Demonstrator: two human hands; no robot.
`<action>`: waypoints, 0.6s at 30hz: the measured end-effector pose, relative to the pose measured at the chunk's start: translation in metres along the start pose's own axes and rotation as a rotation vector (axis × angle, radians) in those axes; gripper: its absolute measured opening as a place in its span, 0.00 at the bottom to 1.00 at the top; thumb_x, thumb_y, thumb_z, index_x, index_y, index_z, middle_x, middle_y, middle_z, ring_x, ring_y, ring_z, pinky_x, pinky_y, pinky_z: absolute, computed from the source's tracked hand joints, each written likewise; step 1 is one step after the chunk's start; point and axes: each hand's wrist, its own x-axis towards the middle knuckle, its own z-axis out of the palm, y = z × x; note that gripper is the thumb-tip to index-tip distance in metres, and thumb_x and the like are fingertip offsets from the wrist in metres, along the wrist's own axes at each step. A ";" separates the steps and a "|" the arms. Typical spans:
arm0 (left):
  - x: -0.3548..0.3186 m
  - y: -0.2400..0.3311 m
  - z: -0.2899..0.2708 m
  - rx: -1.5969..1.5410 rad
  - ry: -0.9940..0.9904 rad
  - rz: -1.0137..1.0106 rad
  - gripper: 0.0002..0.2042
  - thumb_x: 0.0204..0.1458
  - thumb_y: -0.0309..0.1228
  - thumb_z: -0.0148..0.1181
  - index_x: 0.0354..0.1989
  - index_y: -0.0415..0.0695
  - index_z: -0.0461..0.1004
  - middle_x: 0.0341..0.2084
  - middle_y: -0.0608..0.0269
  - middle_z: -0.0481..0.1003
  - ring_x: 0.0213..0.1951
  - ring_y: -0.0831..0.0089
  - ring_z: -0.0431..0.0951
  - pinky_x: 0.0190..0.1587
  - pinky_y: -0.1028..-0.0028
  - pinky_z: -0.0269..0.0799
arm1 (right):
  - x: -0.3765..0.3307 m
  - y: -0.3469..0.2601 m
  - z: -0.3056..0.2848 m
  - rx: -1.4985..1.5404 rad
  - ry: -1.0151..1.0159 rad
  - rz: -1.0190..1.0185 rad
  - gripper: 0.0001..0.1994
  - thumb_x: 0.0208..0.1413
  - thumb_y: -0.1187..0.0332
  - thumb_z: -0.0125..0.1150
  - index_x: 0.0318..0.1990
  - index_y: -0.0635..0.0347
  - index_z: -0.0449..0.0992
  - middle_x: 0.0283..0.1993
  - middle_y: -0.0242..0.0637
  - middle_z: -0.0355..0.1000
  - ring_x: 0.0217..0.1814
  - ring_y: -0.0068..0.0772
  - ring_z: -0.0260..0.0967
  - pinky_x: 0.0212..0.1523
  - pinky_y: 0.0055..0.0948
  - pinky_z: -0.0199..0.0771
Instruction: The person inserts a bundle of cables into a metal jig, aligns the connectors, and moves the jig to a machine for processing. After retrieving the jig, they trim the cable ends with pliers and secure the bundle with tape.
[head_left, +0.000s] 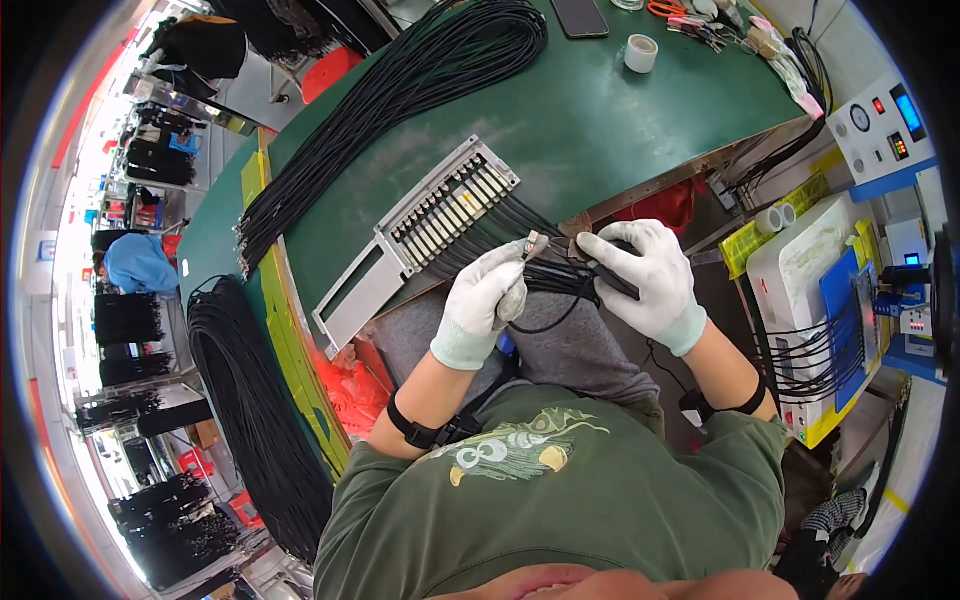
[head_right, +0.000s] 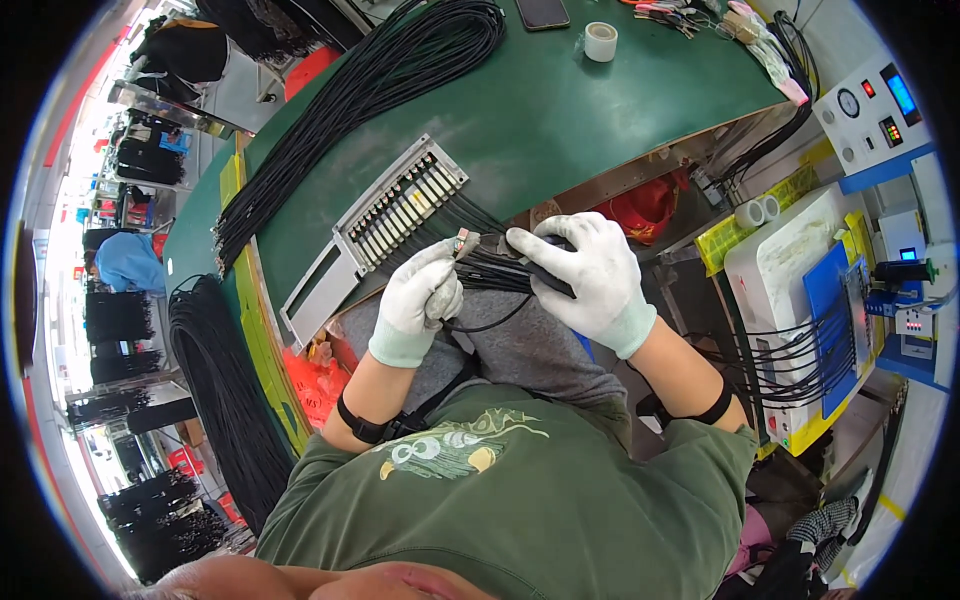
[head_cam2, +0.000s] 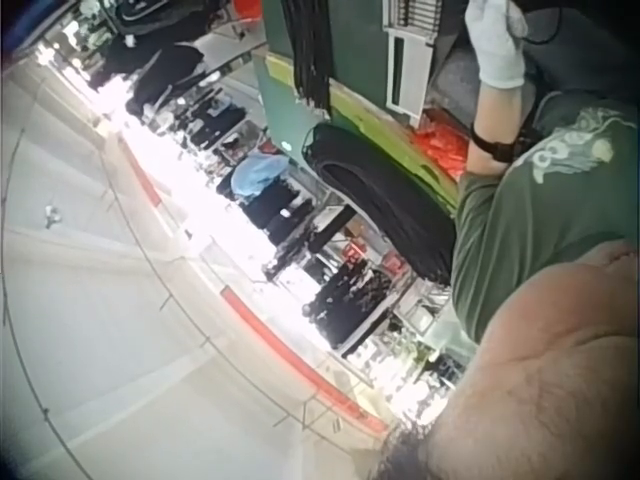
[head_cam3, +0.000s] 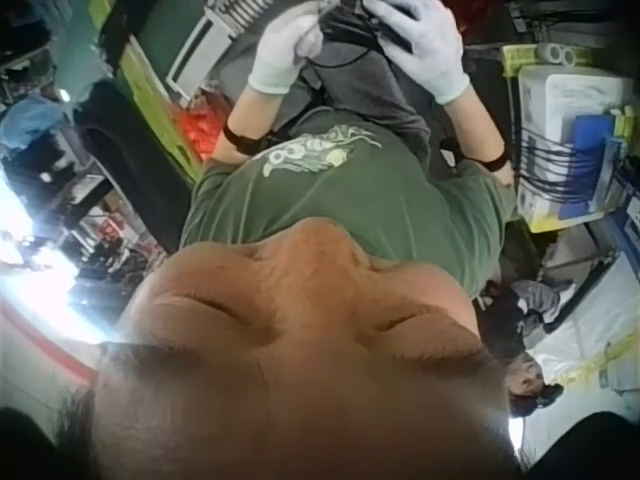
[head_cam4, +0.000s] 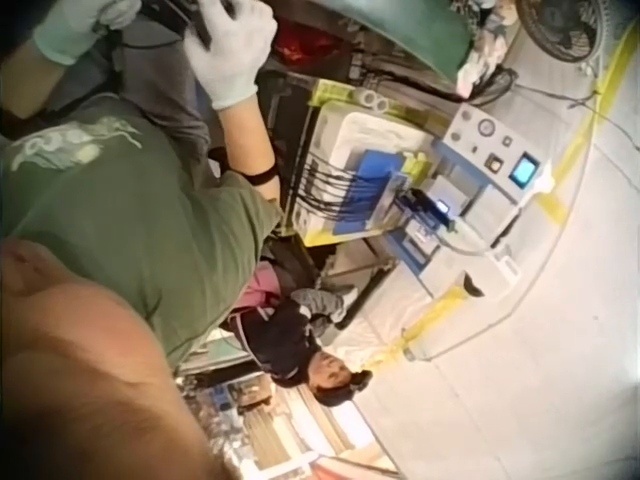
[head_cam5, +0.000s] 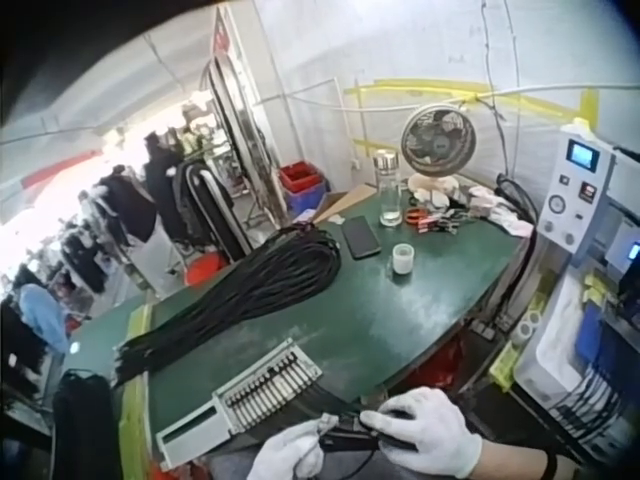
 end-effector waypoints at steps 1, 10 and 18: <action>0.000 0.000 0.000 0.002 0.004 0.001 0.18 0.63 0.27 0.43 0.58 0.31 0.67 0.09 0.76 0.57 0.11 0.84 0.53 0.19 0.80 0.51 | 0.000 0.000 0.002 -0.047 0.010 -0.022 0.28 0.38 0.72 0.66 0.53 0.47 0.77 0.45 0.35 0.72 0.48 0.41 0.67 0.51 0.40 0.66; 0.001 -0.006 -0.011 -0.153 -0.034 0.035 0.17 0.63 0.27 0.43 0.58 0.31 0.68 0.08 0.75 0.57 0.11 0.83 0.53 0.18 0.80 0.50 | 0.002 0.000 -0.001 -0.333 0.090 -0.090 0.28 0.35 0.72 0.67 0.51 0.45 0.78 0.47 0.33 0.71 0.48 0.41 0.68 0.51 0.41 0.65; -0.002 -0.005 -0.002 -0.178 -0.029 0.000 0.16 0.63 0.30 0.49 0.54 0.35 0.72 0.12 0.75 0.63 0.15 0.87 0.59 0.21 0.82 0.54 | 0.003 -0.012 0.013 -0.283 0.137 -0.139 0.28 0.34 0.72 0.68 0.51 0.44 0.78 0.48 0.33 0.70 0.48 0.40 0.67 0.51 0.41 0.64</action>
